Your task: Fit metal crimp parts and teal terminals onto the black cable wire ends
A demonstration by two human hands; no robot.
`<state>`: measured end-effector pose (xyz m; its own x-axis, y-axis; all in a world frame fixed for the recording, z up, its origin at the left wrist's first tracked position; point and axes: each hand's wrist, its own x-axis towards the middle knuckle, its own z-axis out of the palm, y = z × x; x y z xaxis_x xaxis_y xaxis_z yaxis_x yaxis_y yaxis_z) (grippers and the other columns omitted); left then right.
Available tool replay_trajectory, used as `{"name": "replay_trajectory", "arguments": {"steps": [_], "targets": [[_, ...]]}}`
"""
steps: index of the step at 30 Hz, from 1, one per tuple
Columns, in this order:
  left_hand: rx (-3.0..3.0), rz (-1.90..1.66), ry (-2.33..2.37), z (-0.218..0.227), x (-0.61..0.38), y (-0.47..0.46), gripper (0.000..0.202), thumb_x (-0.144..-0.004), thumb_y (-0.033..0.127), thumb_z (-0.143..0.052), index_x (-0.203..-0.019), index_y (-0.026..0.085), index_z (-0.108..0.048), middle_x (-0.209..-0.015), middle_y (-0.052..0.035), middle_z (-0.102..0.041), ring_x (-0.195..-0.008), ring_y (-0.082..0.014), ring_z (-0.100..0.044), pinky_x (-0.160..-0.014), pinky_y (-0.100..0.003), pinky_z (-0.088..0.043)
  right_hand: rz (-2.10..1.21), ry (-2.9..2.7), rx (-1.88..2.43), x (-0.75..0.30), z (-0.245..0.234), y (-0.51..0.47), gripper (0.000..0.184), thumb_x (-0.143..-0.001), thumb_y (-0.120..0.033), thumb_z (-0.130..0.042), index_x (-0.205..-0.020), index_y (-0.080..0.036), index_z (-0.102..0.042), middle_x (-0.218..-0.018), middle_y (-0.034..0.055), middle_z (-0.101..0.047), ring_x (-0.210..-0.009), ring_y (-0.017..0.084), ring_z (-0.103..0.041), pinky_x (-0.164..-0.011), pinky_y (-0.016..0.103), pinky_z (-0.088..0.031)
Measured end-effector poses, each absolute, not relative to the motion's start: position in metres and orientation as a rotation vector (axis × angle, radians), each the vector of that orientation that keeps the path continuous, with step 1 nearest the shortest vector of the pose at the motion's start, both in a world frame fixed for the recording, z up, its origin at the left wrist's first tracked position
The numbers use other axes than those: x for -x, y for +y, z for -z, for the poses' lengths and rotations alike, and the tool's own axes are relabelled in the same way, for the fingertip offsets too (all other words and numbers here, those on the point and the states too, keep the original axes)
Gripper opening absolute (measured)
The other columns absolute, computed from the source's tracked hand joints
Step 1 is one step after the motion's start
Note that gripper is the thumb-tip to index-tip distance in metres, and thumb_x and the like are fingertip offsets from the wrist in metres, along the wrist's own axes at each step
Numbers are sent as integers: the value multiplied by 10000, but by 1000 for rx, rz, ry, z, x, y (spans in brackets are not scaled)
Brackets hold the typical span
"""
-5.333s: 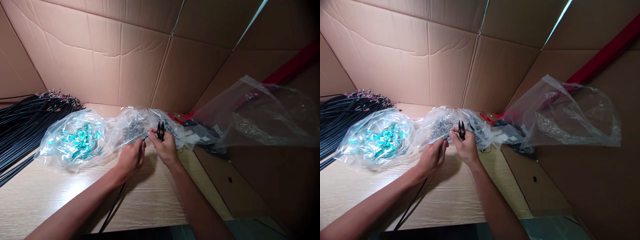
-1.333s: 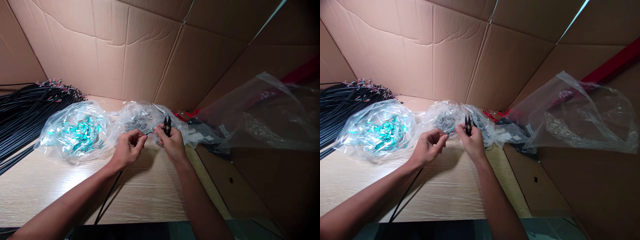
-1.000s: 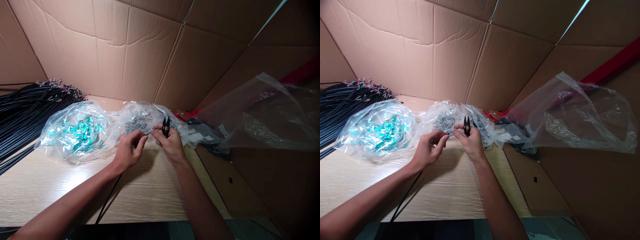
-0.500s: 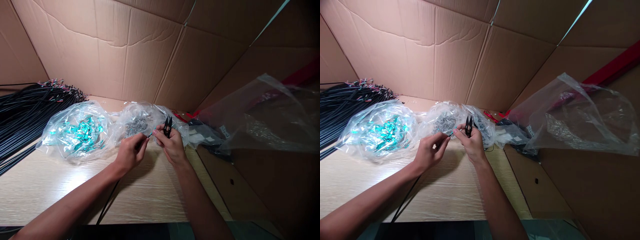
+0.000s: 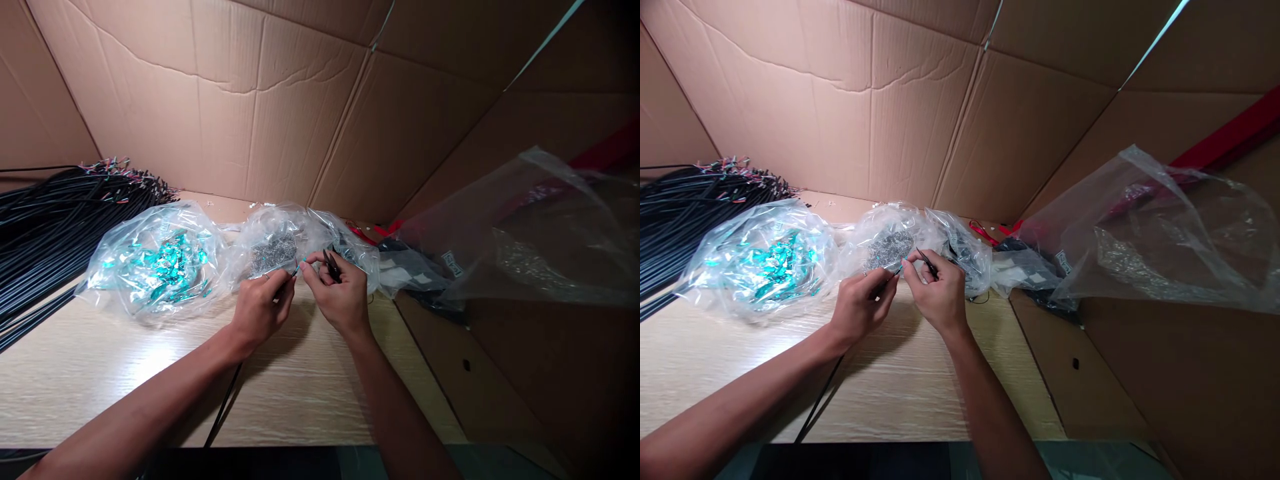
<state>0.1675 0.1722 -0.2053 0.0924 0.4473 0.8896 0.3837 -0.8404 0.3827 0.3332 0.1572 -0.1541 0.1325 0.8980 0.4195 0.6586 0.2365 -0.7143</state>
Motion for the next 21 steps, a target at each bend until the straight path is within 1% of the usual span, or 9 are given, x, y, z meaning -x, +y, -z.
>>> {"name": "replay_trajectory", "arguments": {"steps": [6,11,15,17,19,21], "targets": [[-2391,-1898,955,208,-169,172,278,-1060,111,-617,-799,179,-548,-642,46,-515,-515,-87,-456,-524,-298,-301,-451,-1501,1433,-333,152,162,783,-898,-741,-626,-1069,21,-668,-671,12,-320,-598,-119,-301,-619,-1,-318],[-2548,-2001,992,208,-170,173,310,-1084,98,-588,-784,177,-572,-658,26,-548,-535,-118,-449,-541,-320,-321,-421,-1522,1459,-337,152,162,741,-916,-708,-614,-1062,16,-669,-671,14,-314,-599,-124,-292,-620,-12,-312],[-2639,-2071,983,203,-169,173,265,-1088,85,-599,-837,159,-640,-662,19,-554,-564,-135,-468,-568,-327,-342,-317,-1609,1508,-340,152,160,667,-948,-647,-586,-1062,1,-693,-671,20,-309,-610,-138,-272,-634,-32,-285],[-2646,-2081,984,201,-169,173,259,-1087,83,-608,-842,160,-644,-658,21,-550,-565,-136,-476,-574,-324,-353,-308,-1641,1519,-339,151,160,636,-962,-614,-566,-1049,5,-684,-673,21,-320,-620,-140,-276,-644,-38,-286],[-2628,-2080,1005,201,-169,173,270,-1087,89,-615,-829,169,-631,-654,26,-547,-563,-135,-475,-575,-323,-357,-346,-1621,1495,-339,149,160,646,-962,-620,-561,-1060,11,-661,-684,19,-341,-629,-135,-298,-650,-34,-310],[-2610,-2078,1027,201,-169,173,279,-1090,100,-617,-821,175,-619,-653,29,-546,-559,-134,-468,-571,-325,-353,-432,-1563,1446,-339,147,160,692,-943,-663,-577,-1079,13,-631,-691,14,-340,-629,-126,-306,-634,-12,-319]]}}
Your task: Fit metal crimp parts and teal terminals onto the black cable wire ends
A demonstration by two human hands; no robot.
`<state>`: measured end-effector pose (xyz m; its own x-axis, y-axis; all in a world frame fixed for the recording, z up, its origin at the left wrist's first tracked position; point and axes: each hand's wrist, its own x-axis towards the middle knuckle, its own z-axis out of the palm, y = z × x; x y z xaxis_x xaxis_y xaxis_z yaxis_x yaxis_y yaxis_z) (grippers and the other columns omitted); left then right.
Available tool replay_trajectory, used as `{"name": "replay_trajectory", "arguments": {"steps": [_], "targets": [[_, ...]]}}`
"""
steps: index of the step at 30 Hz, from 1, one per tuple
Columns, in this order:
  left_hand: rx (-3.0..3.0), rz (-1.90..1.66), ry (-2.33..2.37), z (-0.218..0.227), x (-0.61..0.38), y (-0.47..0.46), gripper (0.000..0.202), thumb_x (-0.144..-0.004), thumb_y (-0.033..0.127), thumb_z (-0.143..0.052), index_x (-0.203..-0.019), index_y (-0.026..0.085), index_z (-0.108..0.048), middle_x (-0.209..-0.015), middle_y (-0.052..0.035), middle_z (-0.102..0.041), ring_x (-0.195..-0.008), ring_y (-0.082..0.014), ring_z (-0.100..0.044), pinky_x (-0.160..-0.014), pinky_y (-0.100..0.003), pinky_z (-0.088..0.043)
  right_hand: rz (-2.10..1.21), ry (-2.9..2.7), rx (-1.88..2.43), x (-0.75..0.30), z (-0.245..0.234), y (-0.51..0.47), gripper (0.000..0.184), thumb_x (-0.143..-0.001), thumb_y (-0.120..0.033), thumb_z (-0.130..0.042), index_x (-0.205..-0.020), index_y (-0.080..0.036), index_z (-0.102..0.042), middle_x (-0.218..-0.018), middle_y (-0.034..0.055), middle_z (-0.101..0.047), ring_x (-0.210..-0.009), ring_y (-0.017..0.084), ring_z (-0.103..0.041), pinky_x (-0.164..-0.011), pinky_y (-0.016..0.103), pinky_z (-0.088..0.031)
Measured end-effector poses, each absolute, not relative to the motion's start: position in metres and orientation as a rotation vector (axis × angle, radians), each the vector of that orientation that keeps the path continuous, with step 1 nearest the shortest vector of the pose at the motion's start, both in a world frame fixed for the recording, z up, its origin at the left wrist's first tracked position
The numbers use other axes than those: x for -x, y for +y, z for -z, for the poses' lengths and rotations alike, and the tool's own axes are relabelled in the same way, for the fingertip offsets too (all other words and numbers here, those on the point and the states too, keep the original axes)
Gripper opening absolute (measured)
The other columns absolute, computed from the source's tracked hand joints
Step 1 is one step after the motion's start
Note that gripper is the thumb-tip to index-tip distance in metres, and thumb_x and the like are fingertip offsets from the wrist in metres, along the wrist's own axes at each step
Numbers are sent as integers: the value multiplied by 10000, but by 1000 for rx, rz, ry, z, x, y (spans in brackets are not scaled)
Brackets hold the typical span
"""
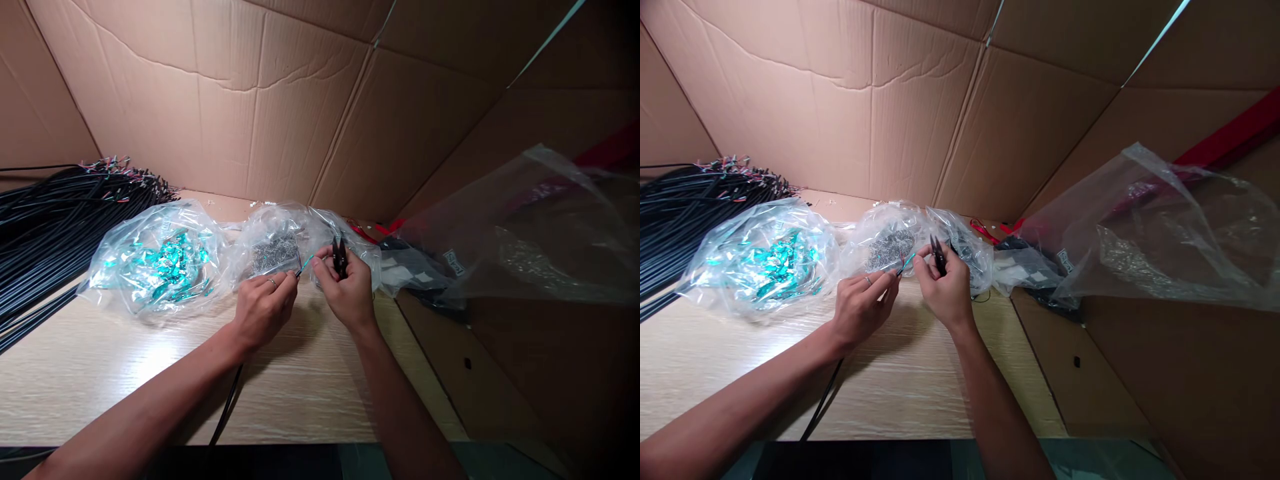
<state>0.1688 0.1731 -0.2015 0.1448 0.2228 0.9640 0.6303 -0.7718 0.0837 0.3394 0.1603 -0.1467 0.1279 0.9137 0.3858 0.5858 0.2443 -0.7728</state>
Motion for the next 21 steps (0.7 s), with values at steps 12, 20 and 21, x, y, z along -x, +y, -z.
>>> {"name": "replay_trajectory", "arguments": {"steps": [12,20,21], "targets": [[2065,1656,-799,203,-169,174,226,-1083,87,-623,-871,167,-630,-664,33,-558,-566,-131,-460,-564,-324,-352,-723,-1459,1419,-339,148,165,899,-810,-831,-705,-1136,-1,-590,-643,-2,-279,-636,-112,-259,-605,50,-263],[2080,1620,-727,203,-168,173,208,-1068,58,-646,-882,150,-625,-670,29,-566,-567,-122,-457,-567,-331,-350,-711,-1450,1426,-339,144,162,849,-803,-780,-702,-1102,4,-575,-663,-7,-280,-602,-112,-278,-586,47,-260],[2083,1613,-717,203,-168,173,205,-1069,55,-645,-887,147,-627,-671,28,-568,-567,-117,-463,-568,-330,-355,-707,-1452,1432,-338,143,162,841,-803,-773,-701,-1095,5,-572,-663,-7,-288,-600,-112,-281,-587,45,-264]]}}
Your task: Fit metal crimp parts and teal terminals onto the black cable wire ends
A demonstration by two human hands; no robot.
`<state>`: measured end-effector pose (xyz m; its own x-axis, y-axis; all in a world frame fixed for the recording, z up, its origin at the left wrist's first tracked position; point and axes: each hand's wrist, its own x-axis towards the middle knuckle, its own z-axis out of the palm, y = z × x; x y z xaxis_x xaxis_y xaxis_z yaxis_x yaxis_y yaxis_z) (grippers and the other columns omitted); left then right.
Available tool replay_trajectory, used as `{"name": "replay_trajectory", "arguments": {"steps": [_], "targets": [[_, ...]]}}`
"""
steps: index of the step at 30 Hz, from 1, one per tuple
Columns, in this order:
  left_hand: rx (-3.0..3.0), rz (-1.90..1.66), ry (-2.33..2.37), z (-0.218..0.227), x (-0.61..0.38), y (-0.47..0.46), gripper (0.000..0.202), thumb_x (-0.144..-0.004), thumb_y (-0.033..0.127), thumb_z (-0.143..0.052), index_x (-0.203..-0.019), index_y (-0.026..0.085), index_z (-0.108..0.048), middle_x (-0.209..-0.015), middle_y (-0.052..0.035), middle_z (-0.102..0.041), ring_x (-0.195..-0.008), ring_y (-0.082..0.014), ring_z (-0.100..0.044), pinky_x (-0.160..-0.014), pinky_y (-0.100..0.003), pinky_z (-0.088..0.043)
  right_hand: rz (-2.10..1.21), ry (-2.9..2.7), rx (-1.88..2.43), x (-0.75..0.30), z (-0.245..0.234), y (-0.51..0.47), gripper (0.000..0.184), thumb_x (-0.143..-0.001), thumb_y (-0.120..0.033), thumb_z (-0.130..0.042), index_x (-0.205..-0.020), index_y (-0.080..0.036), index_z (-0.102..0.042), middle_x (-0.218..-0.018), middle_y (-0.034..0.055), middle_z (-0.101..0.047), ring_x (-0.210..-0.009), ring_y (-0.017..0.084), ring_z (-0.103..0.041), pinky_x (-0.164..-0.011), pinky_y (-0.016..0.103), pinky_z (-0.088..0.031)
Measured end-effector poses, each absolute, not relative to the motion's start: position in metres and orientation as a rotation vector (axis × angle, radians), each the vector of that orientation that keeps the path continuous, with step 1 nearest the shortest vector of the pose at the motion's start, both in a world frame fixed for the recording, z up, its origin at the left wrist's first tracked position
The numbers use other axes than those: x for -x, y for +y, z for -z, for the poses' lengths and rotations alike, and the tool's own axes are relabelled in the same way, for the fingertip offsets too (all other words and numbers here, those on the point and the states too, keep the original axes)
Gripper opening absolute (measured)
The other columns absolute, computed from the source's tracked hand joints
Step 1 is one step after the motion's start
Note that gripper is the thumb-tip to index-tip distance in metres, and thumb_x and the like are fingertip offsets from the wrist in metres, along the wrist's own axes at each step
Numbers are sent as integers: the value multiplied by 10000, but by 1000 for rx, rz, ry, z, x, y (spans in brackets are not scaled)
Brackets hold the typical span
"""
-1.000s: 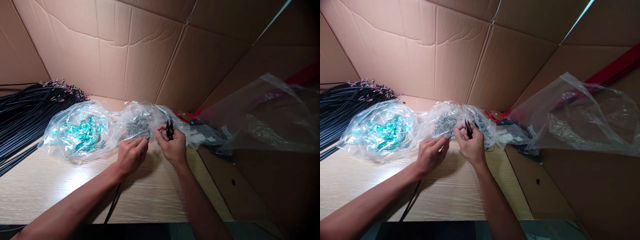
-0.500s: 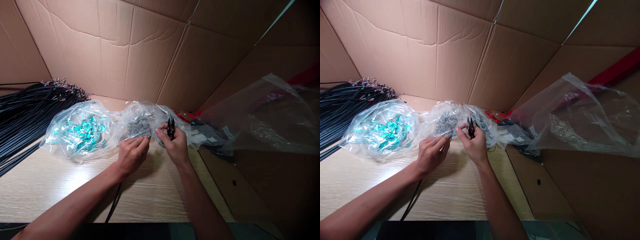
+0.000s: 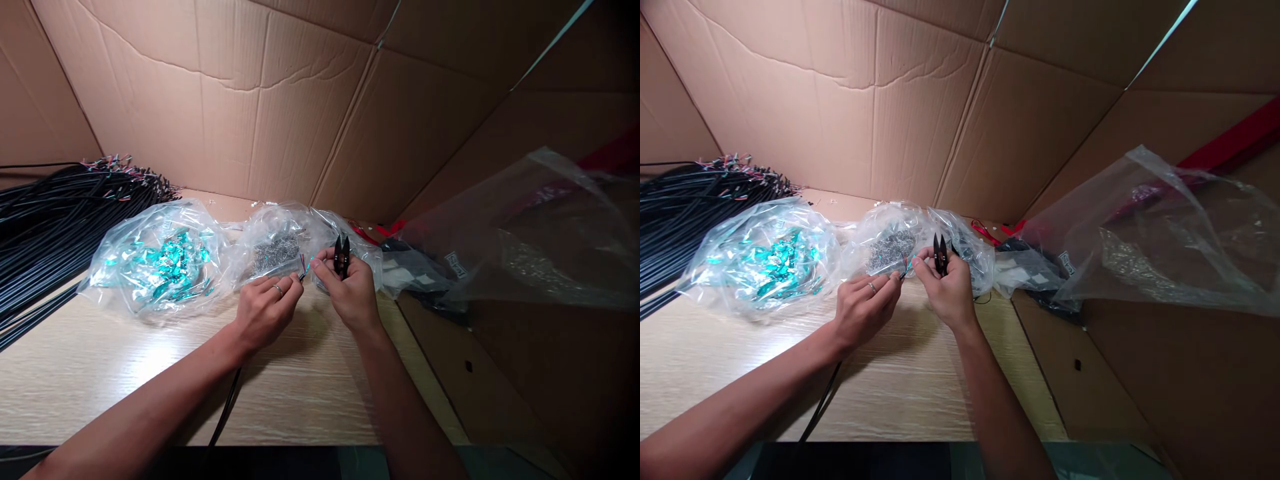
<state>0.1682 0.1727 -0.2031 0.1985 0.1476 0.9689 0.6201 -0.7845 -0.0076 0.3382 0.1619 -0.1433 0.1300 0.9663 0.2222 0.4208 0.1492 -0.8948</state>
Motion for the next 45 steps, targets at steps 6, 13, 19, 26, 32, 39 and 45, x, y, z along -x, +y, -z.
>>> {"name": "replay_trajectory", "arguments": {"steps": [6,13,19,26,32,39,45], "targets": [[2064,1606,-744,203,-168,173,213,-1079,65,-642,-887,157,-625,-676,35,-580,-571,-105,-491,-562,-321,-380,-759,-1406,1417,-340,147,164,903,-795,-831,-690,-1136,-7,-552,-693,0,-347,-628,-111,-311,-594,42,-286],[2062,1596,-746,203,-168,173,207,-1087,66,-630,-902,158,-625,-688,31,-607,-580,-98,-522,-565,-323,-381,-888,-1369,1426,-342,148,166,1014,-698,-898,-748,-1140,-5,-555,-715,2,-391,-638,-112,-326,-596,47,-271],[2076,1568,-740,204,-166,174,172,-1106,73,-605,-952,144,-638,-732,21,-647,-603,-94,-542,-585,-312,-395,-856,-1351,1445,-341,149,167,1018,-686,-885,-772,-1146,1,-569,-702,2,-392,-666,-112,-358,-642,38,-315],[2071,1566,-728,203,-166,173,160,-1099,68,-611,-958,136,-643,-729,21,-644,-603,-98,-548,-578,-314,-401,-871,-1385,1398,-345,150,167,953,-742,-837,-762,-1188,-19,-563,-678,-9,-328,-644,-115,-304,-609,56,-250],[2050,1572,-742,202,-167,173,185,-1091,65,-620,-928,149,-644,-703,28,-627,-580,-94,-536,-569,-313,-401,-960,-1402,1348,-345,148,166,969,-747,-835,-761,-1228,-26,-536,-650,-25,-283,-608,-110,-252,-577,85,-205],[2062,1570,-730,203,-167,172,188,-1082,58,-636,-920,152,-631,-689,28,-605,-579,-101,-519,-565,-325,-385,-919,-1390,1368,-341,146,165,967,-715,-854,-775,-1150,-25,-533,-682,-16,-301,-620,-117,-286,-595,58,-249],[2051,1585,-723,203,-167,173,186,-1071,51,-655,-914,145,-626,-686,32,-583,-581,-106,-490,-563,-326,-381,-876,-1413,1379,-342,147,166,932,-739,-844,-768,-1126,-24,-550,-690,-3,-341,-646,-113,-316,-613,50,-279]]}}
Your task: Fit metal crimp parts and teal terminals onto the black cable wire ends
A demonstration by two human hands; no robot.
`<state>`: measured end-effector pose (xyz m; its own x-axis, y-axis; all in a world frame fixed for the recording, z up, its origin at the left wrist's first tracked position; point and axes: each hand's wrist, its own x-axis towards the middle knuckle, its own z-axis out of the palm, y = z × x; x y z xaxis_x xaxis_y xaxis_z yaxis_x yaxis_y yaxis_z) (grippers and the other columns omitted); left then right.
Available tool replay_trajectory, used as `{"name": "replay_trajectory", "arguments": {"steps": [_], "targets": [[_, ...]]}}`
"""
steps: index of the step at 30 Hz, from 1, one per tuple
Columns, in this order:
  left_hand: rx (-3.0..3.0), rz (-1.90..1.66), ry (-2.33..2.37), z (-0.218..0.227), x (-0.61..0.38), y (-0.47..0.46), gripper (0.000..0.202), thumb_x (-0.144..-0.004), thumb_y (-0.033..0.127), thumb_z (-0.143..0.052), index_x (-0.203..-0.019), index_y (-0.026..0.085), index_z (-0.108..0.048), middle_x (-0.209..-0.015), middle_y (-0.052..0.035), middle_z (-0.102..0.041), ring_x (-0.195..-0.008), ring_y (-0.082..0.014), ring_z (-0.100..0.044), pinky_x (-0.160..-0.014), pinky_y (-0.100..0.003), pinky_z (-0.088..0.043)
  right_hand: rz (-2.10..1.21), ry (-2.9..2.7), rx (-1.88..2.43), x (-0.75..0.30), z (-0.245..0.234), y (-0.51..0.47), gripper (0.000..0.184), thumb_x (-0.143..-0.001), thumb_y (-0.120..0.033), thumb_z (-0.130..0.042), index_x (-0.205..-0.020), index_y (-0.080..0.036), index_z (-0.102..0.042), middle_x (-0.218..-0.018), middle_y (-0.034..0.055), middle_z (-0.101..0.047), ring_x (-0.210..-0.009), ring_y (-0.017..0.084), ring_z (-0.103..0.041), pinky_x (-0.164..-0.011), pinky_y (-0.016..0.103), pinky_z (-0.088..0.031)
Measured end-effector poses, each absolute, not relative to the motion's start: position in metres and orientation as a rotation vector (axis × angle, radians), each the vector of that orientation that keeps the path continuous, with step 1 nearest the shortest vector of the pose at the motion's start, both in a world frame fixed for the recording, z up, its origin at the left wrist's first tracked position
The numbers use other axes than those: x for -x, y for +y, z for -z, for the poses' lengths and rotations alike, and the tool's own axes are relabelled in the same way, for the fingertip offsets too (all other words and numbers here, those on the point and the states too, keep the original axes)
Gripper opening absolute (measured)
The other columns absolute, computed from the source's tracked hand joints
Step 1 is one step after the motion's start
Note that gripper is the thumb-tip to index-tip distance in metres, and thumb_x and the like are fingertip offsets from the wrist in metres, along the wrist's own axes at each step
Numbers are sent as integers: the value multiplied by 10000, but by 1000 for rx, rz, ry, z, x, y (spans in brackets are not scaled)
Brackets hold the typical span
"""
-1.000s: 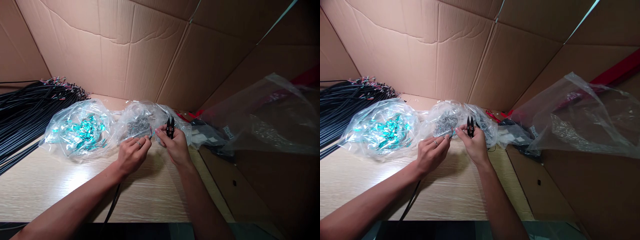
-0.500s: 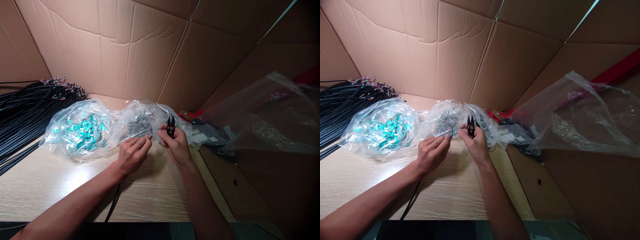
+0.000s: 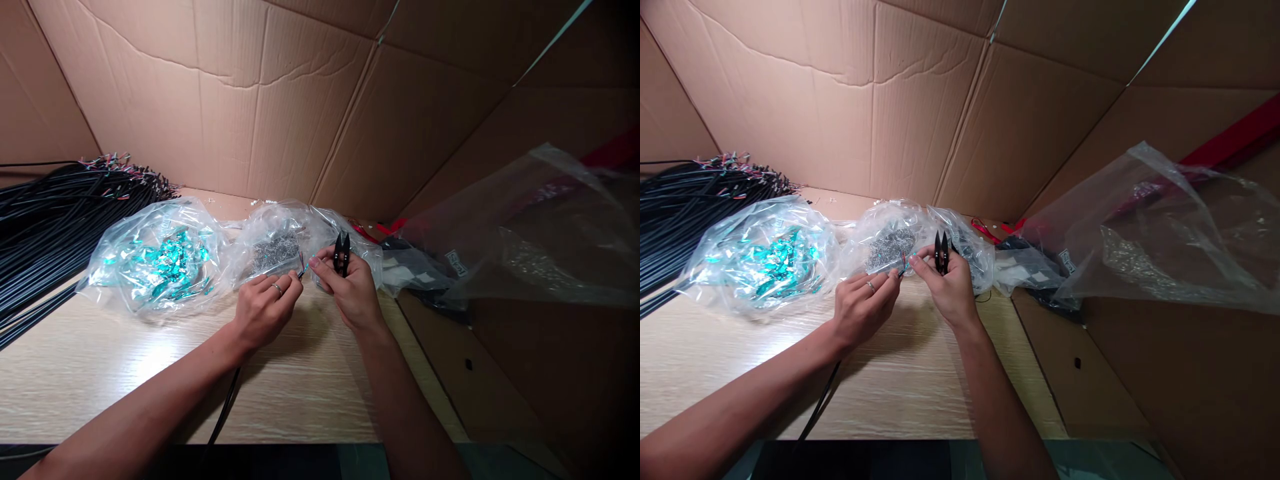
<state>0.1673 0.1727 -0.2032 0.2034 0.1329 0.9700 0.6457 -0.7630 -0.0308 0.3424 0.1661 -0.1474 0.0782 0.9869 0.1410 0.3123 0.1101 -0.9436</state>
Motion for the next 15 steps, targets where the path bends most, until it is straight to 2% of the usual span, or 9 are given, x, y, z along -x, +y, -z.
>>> {"name": "replay_trajectory", "arguments": {"steps": [8,15], "targets": [[2057,1576,-705,203,-167,173,155,-1072,42,-649,-942,127,-637,-704,24,-597,-597,-109,-489,-579,-319,-383,-811,-1463,1408,-345,148,163,858,-816,-798,-723,-1156,-25,-573,-680,1,-298,-626,-116,-270,-597,47,-260],[2067,1578,-704,207,-168,174,128,-1076,42,-637,-970,113,-642,-704,22,-587,-597,-114,-481,-582,-319,-366,-595,-1514,1451,-337,142,158,744,-866,-695,-668,-1083,14,-606,-664,1,-296,-607,-121,-297,-648,5,-363]]}}
